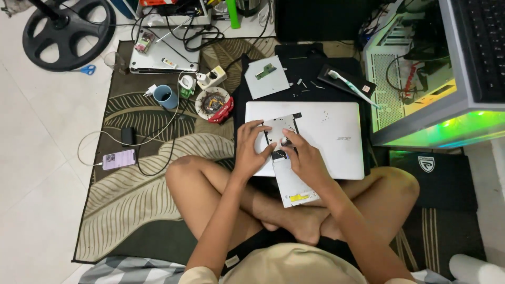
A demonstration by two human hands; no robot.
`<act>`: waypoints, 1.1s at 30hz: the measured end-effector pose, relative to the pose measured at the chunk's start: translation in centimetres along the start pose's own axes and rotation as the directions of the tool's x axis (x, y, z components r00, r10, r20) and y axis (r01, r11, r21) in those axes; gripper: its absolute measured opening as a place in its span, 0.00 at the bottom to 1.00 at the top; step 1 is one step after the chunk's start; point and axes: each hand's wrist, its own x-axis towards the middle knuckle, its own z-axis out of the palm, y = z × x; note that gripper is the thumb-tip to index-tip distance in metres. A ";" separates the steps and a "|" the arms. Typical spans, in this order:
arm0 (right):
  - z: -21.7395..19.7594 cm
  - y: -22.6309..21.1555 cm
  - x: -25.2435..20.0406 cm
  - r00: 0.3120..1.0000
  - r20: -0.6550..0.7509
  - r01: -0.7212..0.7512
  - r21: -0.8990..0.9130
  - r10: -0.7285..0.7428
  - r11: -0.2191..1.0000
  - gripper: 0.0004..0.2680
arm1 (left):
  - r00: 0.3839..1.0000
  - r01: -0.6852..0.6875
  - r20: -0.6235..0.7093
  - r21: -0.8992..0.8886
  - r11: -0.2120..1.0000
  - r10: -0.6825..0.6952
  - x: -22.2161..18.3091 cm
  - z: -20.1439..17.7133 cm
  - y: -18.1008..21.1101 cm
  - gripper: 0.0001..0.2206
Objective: Removing small screws from a laptop component using a precision screwdriver while sitting on the floor.
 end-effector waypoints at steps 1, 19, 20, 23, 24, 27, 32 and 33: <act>0.3 0.4 -0.2 1.000 0.001 -0.001 0.000 0.001 1.000 0.19 | 1.000 0.001 0.000 0.000 1.000 -0.001 -0.1 0.0 0.0 0.18; 1.3 1.2 -0.1 0.991 -0.013 0.130 -0.130 -0.133 0.983 0.17 | 0.999 0.030 0.036 0.044 0.999 -0.032 0.2 -0.2 0.6 0.13; 1.7 1.7 -0.5 0.990 -0.034 0.131 -0.200 -0.140 0.971 0.20 | 0.999 0.027 0.034 0.039 0.999 -0.029 0.2 -0.2 0.6 0.12; 0.8 0.2 0.2 0.996 -0.026 0.086 -0.116 -0.090 0.990 0.20 | 0.999 0.032 0.031 0.027 0.999 -0.033 0.2 -0.2 0.9 0.12; 0.3 -0.9 0.7 0.999 0.015 0.035 0.043 -0.036 0.998 0.19 | 0.999 0.045 0.028 0.023 0.999 -0.046 0.2 -0.2 1.1 0.11; 2.6 3.0 -1.7 0.996 0.045 0.089 -0.196 -0.082 0.977 0.19 | 0.998 0.049 0.024 0.020 0.999 -0.049 0.2 -0.2 1.0 0.11; 0.1 -0.4 0.6 0.999 0.049 0.013 -0.055 -0.010 0.998 0.19 | 0.999 0.043 0.021 0.015 0.999 -0.043 0.3 -0.2 1.0 0.11; -0.4 -1.3 1.1 0.997 0.074 -0.022 0.062 0.017 0.998 0.19 | 0.999 0.049 0.016 0.002 0.999 -0.049 0.2 -0.2 1.0 0.11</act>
